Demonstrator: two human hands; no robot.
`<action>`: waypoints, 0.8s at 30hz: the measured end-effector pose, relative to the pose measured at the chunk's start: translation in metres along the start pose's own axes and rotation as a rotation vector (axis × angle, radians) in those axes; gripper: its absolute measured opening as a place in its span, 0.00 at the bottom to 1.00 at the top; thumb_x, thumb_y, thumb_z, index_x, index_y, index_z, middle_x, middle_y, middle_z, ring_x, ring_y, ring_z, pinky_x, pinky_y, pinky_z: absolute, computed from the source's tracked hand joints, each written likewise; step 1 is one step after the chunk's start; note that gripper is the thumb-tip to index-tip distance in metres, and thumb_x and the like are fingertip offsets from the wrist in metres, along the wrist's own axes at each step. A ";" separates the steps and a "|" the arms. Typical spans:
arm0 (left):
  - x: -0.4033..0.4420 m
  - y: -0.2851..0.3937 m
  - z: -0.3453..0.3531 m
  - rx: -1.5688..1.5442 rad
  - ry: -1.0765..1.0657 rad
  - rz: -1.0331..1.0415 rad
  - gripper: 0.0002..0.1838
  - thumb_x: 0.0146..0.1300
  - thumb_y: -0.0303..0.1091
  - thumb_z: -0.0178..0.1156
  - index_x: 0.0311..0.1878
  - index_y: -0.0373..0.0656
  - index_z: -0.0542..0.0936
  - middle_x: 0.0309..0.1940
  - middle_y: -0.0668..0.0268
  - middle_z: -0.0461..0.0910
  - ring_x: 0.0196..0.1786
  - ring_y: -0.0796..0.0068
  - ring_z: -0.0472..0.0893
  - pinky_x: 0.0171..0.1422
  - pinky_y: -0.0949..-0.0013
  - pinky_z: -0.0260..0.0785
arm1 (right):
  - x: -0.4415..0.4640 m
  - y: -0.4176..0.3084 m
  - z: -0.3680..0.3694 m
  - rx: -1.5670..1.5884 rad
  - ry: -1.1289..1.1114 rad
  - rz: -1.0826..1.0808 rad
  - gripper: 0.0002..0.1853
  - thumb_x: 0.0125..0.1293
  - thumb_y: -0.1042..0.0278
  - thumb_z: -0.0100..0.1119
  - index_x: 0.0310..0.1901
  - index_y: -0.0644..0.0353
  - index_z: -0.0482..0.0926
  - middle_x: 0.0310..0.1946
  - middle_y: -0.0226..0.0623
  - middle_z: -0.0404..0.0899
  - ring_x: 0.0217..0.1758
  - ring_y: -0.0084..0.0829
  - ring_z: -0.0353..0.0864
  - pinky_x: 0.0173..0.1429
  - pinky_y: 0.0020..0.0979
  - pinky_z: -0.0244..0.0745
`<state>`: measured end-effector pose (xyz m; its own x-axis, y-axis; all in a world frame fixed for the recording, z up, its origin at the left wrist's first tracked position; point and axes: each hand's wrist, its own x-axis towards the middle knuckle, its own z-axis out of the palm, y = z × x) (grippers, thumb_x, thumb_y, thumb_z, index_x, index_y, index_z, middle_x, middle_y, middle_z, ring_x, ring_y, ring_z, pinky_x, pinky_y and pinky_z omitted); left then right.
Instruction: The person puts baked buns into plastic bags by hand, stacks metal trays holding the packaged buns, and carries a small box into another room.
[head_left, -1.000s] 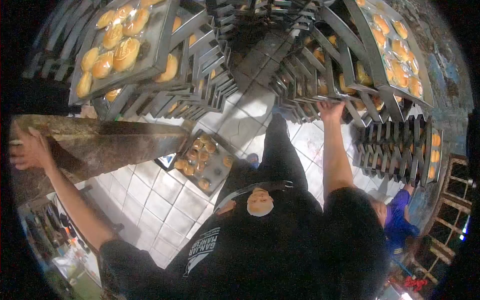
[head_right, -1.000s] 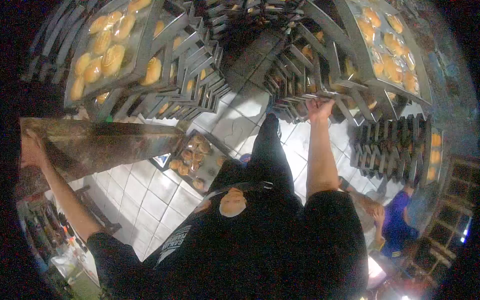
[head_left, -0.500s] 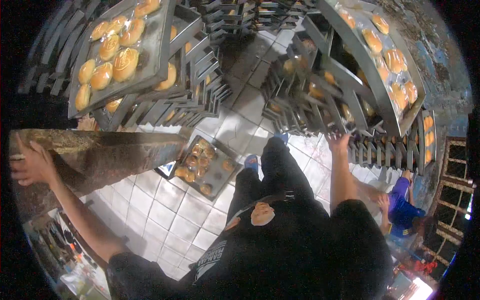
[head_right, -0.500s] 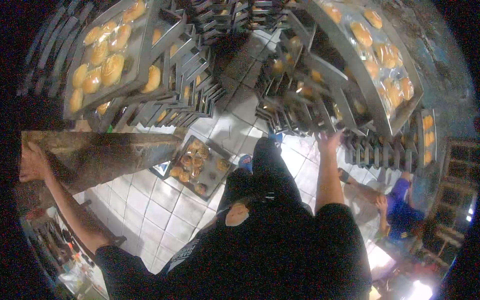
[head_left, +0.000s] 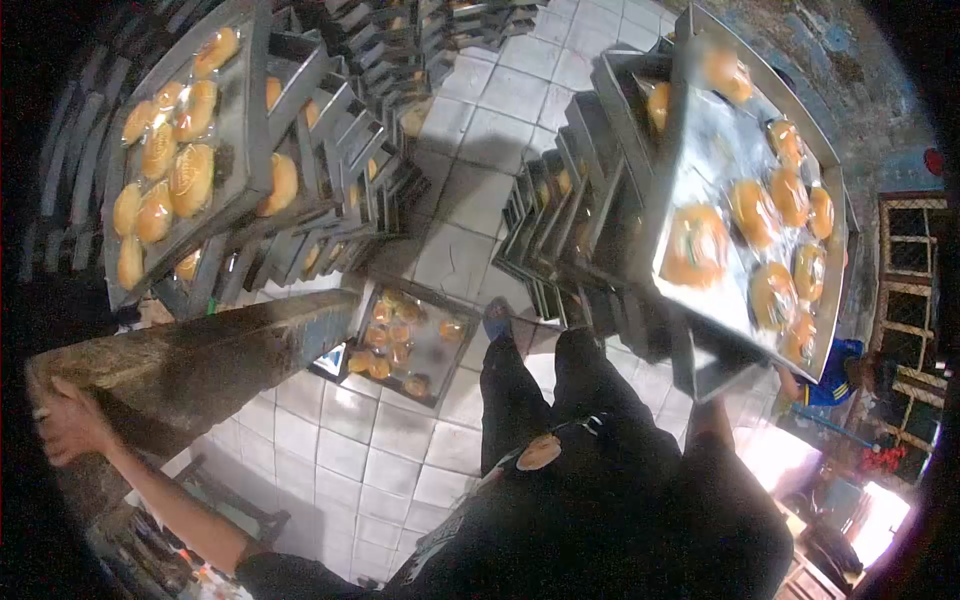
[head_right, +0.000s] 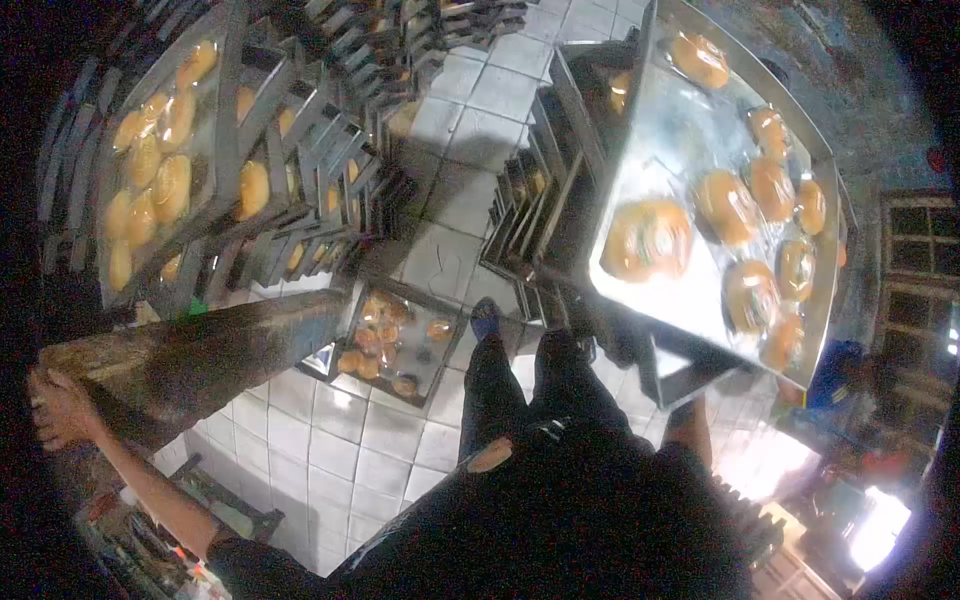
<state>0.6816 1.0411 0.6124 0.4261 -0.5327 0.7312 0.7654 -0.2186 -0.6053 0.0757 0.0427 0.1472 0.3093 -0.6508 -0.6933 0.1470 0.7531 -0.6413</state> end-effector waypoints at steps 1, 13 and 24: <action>-0.002 0.000 -0.002 0.025 0.013 0.033 0.31 0.68 0.75 0.37 0.51 0.67 0.82 0.31 0.60 0.71 0.32 0.60 0.66 0.39 0.52 0.55 | -0.015 0.003 -0.018 -0.018 0.035 0.002 0.34 0.69 0.38 0.53 0.63 0.59 0.72 0.60 0.47 0.74 0.63 0.49 0.71 0.65 0.56 0.68; -0.013 -0.003 0.032 0.014 -0.197 0.107 0.44 0.62 0.82 0.38 0.64 0.58 0.77 0.52 0.45 0.75 0.52 0.37 0.74 0.48 0.30 0.60 | -0.163 0.075 -0.146 -0.215 0.327 0.161 0.31 0.65 0.45 0.58 0.61 0.62 0.73 0.56 0.50 0.77 0.59 0.48 0.75 0.61 0.51 0.70; 0.090 0.033 -0.329 -1.071 0.172 -0.397 0.29 0.69 0.58 0.60 0.62 0.46 0.78 0.62 0.48 0.74 0.66 0.46 0.72 0.70 0.43 0.63 | -0.134 0.082 -0.135 -0.331 0.126 -0.052 0.29 0.62 0.51 0.62 0.59 0.64 0.74 0.51 0.52 0.79 0.55 0.47 0.78 0.58 0.46 0.73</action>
<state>0.5864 0.7166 0.5547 0.1126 -0.3575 0.9271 -0.0055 -0.9333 -0.3592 -0.0801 0.1784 0.1431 0.1881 -0.7100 -0.6786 -0.1590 0.6598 -0.7344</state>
